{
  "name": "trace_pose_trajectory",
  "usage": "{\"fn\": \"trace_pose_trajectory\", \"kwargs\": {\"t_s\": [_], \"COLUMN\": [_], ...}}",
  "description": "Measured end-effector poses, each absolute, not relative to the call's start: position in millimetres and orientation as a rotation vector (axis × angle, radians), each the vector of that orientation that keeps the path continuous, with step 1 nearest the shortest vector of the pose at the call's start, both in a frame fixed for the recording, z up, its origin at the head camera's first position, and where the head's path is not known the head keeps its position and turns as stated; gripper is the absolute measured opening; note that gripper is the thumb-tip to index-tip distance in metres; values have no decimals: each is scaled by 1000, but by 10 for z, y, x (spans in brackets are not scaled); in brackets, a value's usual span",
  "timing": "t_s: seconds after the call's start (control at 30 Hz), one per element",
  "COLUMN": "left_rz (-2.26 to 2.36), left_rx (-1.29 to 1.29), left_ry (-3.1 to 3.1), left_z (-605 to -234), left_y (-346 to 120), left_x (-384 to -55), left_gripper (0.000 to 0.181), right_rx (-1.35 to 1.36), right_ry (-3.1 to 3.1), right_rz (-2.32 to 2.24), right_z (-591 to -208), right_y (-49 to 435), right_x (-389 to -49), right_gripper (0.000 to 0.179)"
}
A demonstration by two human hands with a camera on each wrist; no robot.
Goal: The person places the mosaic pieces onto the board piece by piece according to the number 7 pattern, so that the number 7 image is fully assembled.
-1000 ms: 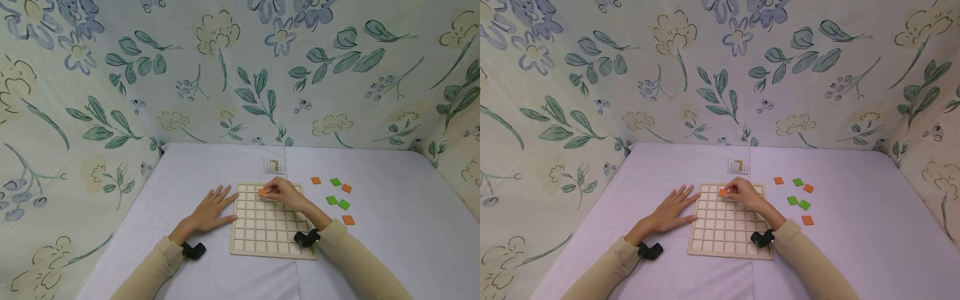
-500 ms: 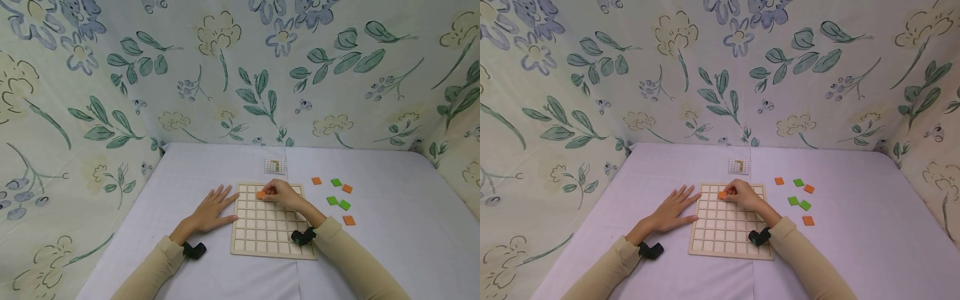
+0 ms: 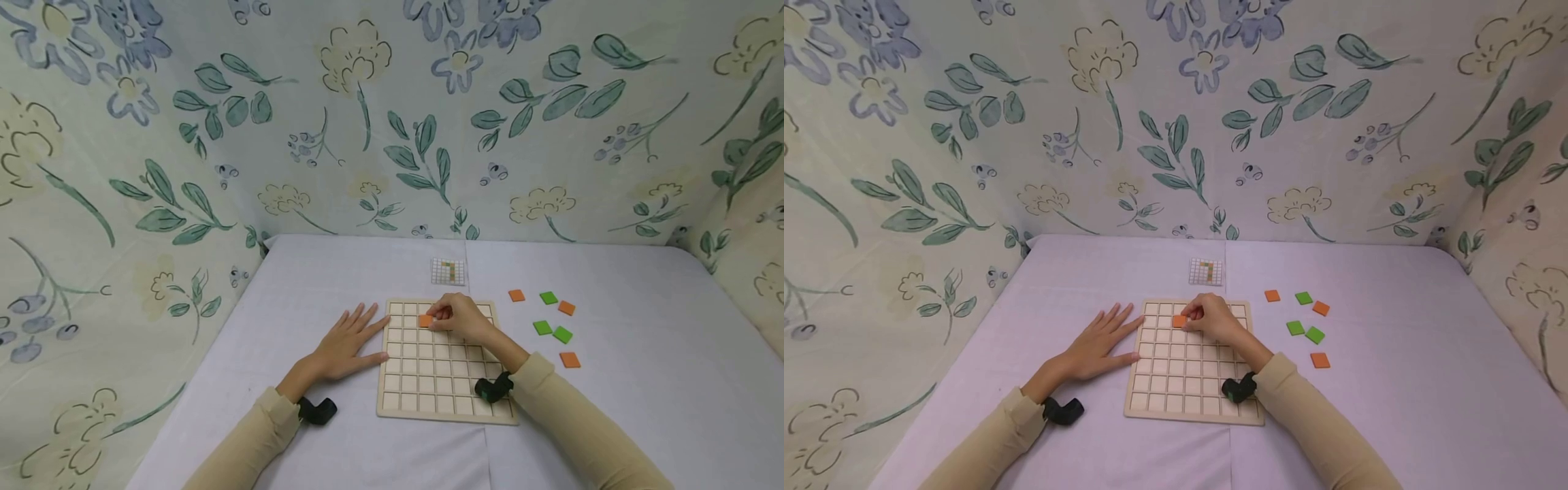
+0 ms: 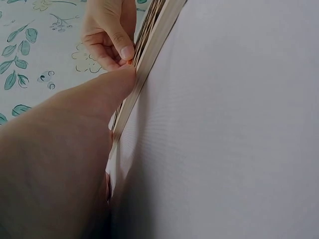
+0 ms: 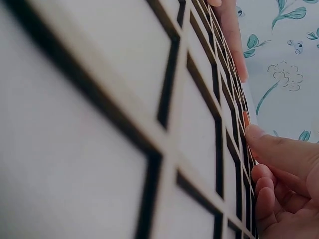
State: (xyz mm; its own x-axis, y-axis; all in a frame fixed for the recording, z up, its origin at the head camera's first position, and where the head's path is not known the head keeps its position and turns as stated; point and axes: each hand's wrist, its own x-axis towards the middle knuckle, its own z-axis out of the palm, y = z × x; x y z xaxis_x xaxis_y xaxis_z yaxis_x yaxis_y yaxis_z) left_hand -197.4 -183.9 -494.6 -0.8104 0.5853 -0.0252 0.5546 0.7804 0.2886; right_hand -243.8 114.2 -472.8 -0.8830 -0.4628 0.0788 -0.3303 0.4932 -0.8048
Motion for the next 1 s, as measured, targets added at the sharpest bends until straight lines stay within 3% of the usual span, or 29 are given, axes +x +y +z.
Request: {"fn": "trace_pose_trajectory", "kwargs": {"t_s": [0.47,1.0], "left_rz": [425,436], "left_rx": [922,917], "left_ry": [2868,2867], "left_z": [-4933,-4911], "left_y": [-1829,-1808], "left_x": [-1964,-1948], "left_gripper": [79,79], "right_rx": [-639,-540], "right_ry": [2495,2598], "right_rz": [-1520,-1505], "right_z": [-4658,-4407], "right_y": [1314,2060], "right_x": [-2435,-2250], "right_gripper": [26,38]}}
